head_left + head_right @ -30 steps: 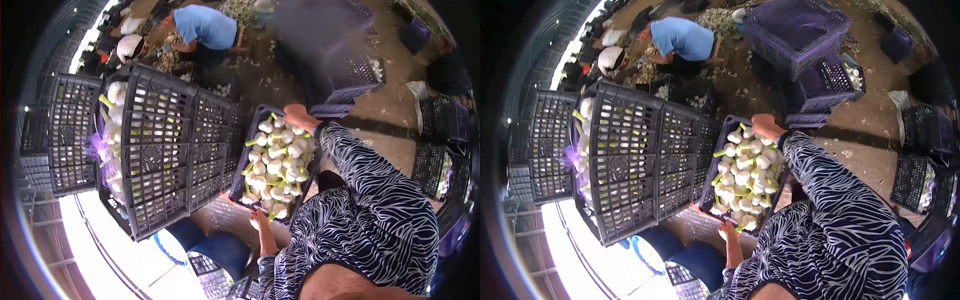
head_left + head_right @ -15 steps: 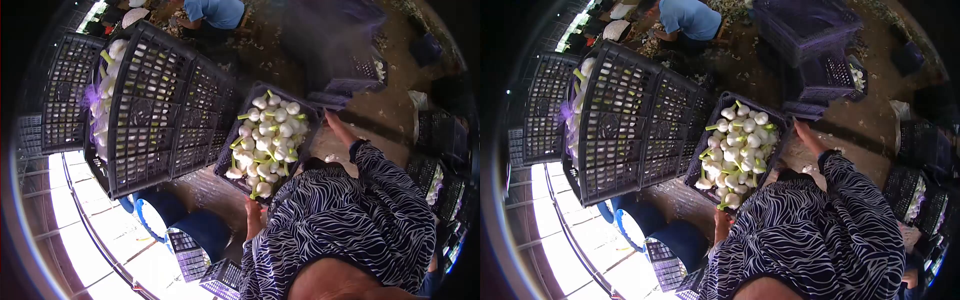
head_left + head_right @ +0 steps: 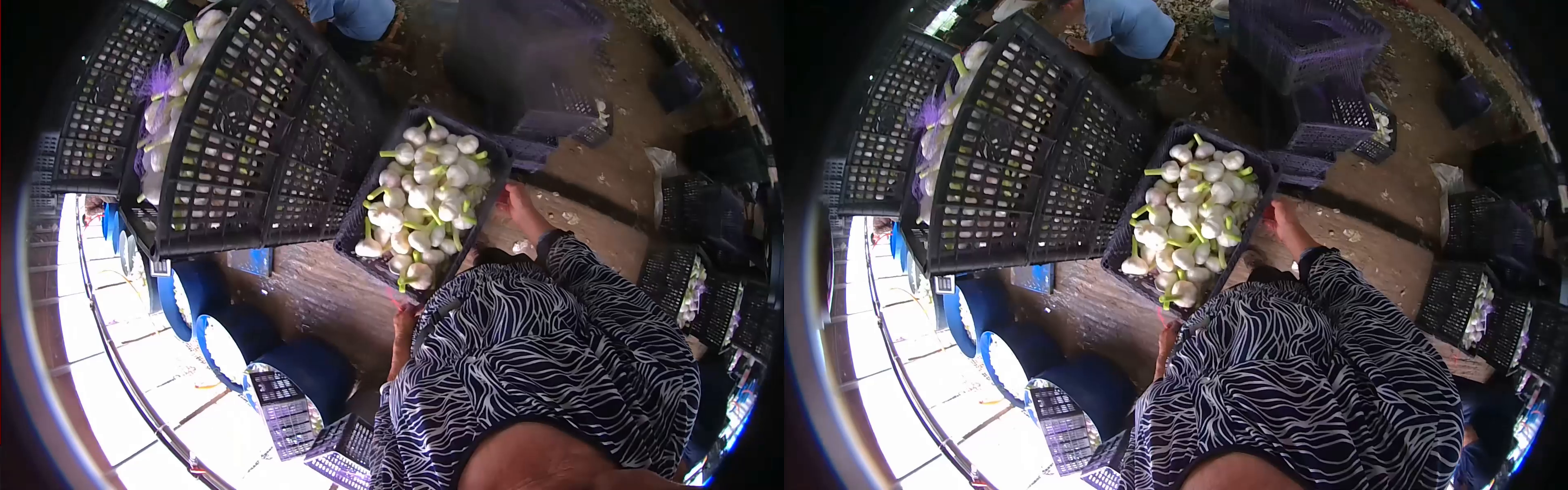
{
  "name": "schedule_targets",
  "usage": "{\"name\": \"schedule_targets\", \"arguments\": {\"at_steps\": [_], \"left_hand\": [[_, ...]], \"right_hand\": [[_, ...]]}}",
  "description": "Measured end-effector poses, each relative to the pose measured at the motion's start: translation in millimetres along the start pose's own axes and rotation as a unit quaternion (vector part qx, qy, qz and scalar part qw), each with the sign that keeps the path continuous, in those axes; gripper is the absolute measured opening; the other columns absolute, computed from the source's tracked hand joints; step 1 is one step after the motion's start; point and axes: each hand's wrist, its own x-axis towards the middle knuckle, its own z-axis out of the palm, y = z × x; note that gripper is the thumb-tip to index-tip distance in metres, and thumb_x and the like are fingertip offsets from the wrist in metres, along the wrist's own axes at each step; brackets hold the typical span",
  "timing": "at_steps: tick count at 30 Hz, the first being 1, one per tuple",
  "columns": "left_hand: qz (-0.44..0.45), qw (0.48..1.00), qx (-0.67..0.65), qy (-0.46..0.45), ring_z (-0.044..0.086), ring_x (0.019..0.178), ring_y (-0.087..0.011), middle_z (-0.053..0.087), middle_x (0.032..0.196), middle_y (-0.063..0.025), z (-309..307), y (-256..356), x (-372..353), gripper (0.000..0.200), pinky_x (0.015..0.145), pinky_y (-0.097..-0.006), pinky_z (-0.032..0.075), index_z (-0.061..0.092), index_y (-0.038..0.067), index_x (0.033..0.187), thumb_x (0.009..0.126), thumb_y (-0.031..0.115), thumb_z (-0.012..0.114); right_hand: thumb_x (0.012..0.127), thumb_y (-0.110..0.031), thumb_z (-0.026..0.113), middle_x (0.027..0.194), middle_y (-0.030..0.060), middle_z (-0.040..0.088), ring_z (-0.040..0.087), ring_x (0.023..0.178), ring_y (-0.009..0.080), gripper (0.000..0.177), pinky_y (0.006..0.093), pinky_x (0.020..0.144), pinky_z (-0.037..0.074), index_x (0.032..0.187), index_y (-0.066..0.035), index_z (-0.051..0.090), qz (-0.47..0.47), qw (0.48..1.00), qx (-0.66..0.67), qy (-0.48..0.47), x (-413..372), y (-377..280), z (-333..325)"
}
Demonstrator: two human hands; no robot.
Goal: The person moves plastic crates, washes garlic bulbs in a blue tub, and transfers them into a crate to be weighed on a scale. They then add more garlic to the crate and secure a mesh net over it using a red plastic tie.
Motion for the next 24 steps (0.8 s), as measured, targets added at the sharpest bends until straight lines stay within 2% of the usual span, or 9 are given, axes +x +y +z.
{"name": "schedule_targets", "arguments": {"at_steps": [2,4,11,13,17,18,20,23,24], "left_hand": [[-0.045,0.996,-0.074,-0.008,0.06,0.071,-0.0343,0.058,0.083,-0.0149,5.5,-10.3,-5.1,0.014,0.06,-0.0416,0.045,0.055,0.012,0.092,0.086,0.02,0.045],[-0.002,1.0,0.004,0.023,0.059,0.069,-0.0247,0.059,0.077,-0.0101,14.7,-22.8,-4.7,0.015,0.061,-0.0338,0.045,0.058,0.008,0.086,0.087,0.018,0.048],[-0.108,0.937,-0.328,0.054,0.056,0.067,-0.016,0.06,0.073,-0.0053,40.0,-5.9,12.9,0.015,0.061,-0.0293,0.044,0.06,0.005,0.082,0.086,0.015,0.051],[-0.102,0.92,-0.37,0.077,0.051,0.067,-0.0079,0.06,0.071,-0.0001,44.3,-9.5,14.2,0.014,0.062,-0.0258,0.044,0.062,0.002,0.079,0.085,0.012,0.055],[-0.147,0.919,-0.343,0.128,0.051,0.067,-0.0068,0.061,0.072,0.0011,43.1,3.2,-11.5,0.017,0.06,-0.0245,0.042,0.063,0.003,0.079,0.086,0.015,0.055],[-0.141,0.883,-0.422,0.146,0.051,0.066,-0.0075,0.061,0.072,0.0014,47.9,2.9,-18.8,0.017,0.058,-0.0245,0.042,0.063,0.003,0.079,0.086,0.016,0.055],[-0.114,0.874,-0.437,0.181,0.049,0.056,-0.0075,0.059,0.066,0.0005,28.7,40.0,-38.9,0.018,0.05,-0.0238,0.039,0.063,0.003,0.078,0.086,0.016,0.054],[-0.206,0.791,-0.525,0.237,0.041,0.042,-0.0066,0.049,0.05,0.0001,-28.4,116.5,-58.4,0.017,0.04,-0.0225,0.031,0.06,0.002,0.078,0.086,0.013,0.051],[-0.2,0.81,-0.499,0.235,0.041,0.041,-0.0077,0.048,0.052,-0.0001,-32.4,114.5,-54.5,0.014,0.04,-0.0235,0.032,0.06,0.002,0.078,0.085,0.012,0.051]], "right_hand": [[0.085,-0.022,0.045,0.063,0.0025,0.054,0.053,0.053,0.0175,0.016,0.0326,0.044,0.043,0.078,-0.01,0.054,-0.017,0.997,0.039,0.063,-6.6,-2.7,4.3],[0.085,-0.027,0.048,0.059,0.0009,0.05,0.049,0.048,0.0154,0.018,0.0313,0.041,0.039,0.076,-0.011,0.052,-0.015,0.998,0.048,0.045,-14.1,-3.8,4.7],[0.082,-0.042,0.058,0.048,-0.0035,0.039,0.034,0.035,0.0108,0.033,0.0287,0.035,0.026,0.069,-0.013,0.049,-0.021,0.999,-0.018,0.021,-31.5,-26.2,14.8],[0.081,-0.037,0.061,0.048,-0.0033,0.039,0.032,0.035,0.0108,0.03,0.0283,0.035,0.024,0.066,-0.013,0.051,-0.046,0.996,-0.038,0.068,-31.1,-29.2,16.4],[0.078,-0.029,0.066,0.047,-0.0034,0.038,0.03,0.034,0.0103,0.026,0.0275,0.034,0.023,0.064,-0.012,0.053,-0.071,0.992,-0.031,0.095,-39.8,-41.0,10.9],[0.078,-0.028,0.066,0.047,-0.004,0.037,0.03,0.034,0.01,0.025,0.0273,0.034,0.022,0.064,-0.012,0.052,-0.095,0.991,-0.038,0.088,-40.7,-48.4,15.2],[0.077,-0.027,0.065,0.046,-0.005,0.036,0.03,0.034,0.0092,0.024,0.0271,0.034,0.022,0.065,-0.013,0.051,-0.138,0.986,-0.06,0.073,-39.4,-58.5,24.6],[0.078,-0.027,0.064,0.047,-0.0043,0.036,0.029,0.034,0.0086,0.023,0.0268,0.033,0.021,0.066,-0.012,0.051,-0.155,0.981,-0.081,0.086,-35.3,-58.9,24.6],[0.079,-0.027,0.064,0.047,-0.0043,0.036,0.029,0.034,0.0085,0.023,0.0268,0.033,0.021,0.066,-0.012,0.051,-0.158,0.98,-0.085,0.086,-37.4,-59.7,22.5]]}}
